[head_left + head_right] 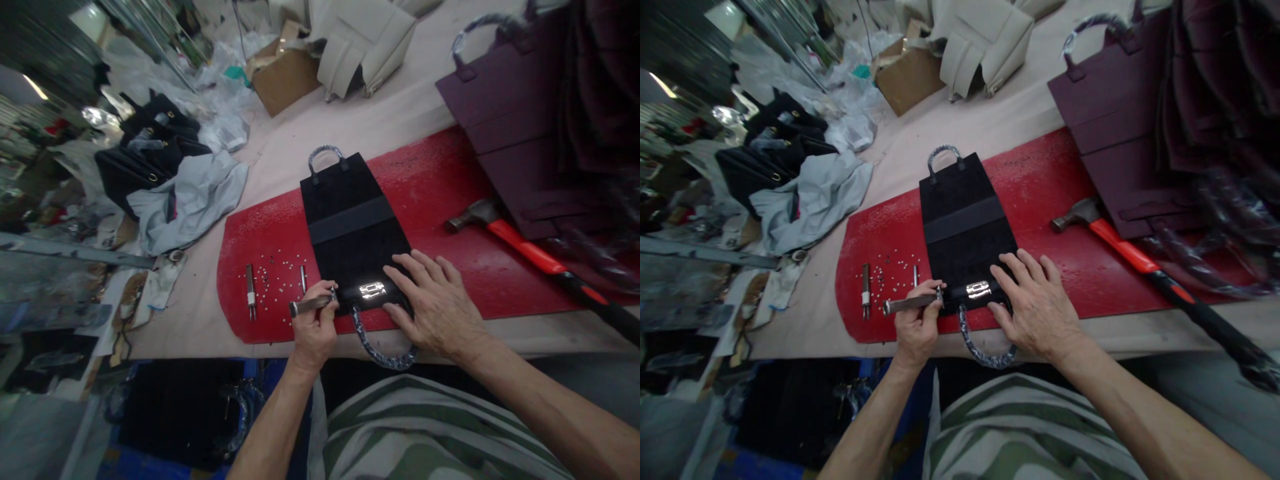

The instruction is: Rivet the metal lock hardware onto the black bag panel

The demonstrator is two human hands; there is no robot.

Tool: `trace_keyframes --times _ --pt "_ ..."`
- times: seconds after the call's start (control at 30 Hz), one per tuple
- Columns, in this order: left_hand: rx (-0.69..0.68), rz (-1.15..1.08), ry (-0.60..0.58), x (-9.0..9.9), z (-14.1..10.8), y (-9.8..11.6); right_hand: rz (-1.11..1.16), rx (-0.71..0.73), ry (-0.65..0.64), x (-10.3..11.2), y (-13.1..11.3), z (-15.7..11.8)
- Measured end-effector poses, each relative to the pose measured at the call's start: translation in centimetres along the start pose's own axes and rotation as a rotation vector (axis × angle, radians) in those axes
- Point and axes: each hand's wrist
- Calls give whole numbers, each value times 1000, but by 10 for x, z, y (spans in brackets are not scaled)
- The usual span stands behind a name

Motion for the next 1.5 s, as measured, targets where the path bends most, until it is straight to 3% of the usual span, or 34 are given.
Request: trace_keyframes --times 0.5,0.63,0.73,0.8,0.9,1.1,1.23,1.33,1.4,1.5 --pt "-7 35 -60 -3 12 4 51 3 26 -1 0 -2" --pt "10 8 -41 -3 12 4 172 41 192 6 15 -4" --pt "55 -33 -43 -4 11 4 0 -54 309 33 41 -12" --pt "86 -55 -45 -4 11 4 -264 -187 254 56 61 -21" --pt "132 -51 -64 -4 11 5 -533 -299 44 84 82 -35" --pt "193 -76 -79 -4 12 8 -691 -277 -234 98 90 -36" --pt "195 -61 -78 -4 13 9 -479 -392 -425 97 99 -26" --pt "221 -39 -80 -4 14 10 -197 -514 -485 88 100 -28" --pt "231 -43 -88 -3 15 11 109 -686 -476 81 95 -36" --pt "224 -63 -95 -2 16 13 732 -1014 -360 77 82 -48"
Point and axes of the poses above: each hand's wrist, its own z-axis towards the middle knuckle, its own x-axis out of the back of the hand, y = z × x, and after that the axes turned 3 degrees about y, right-handed
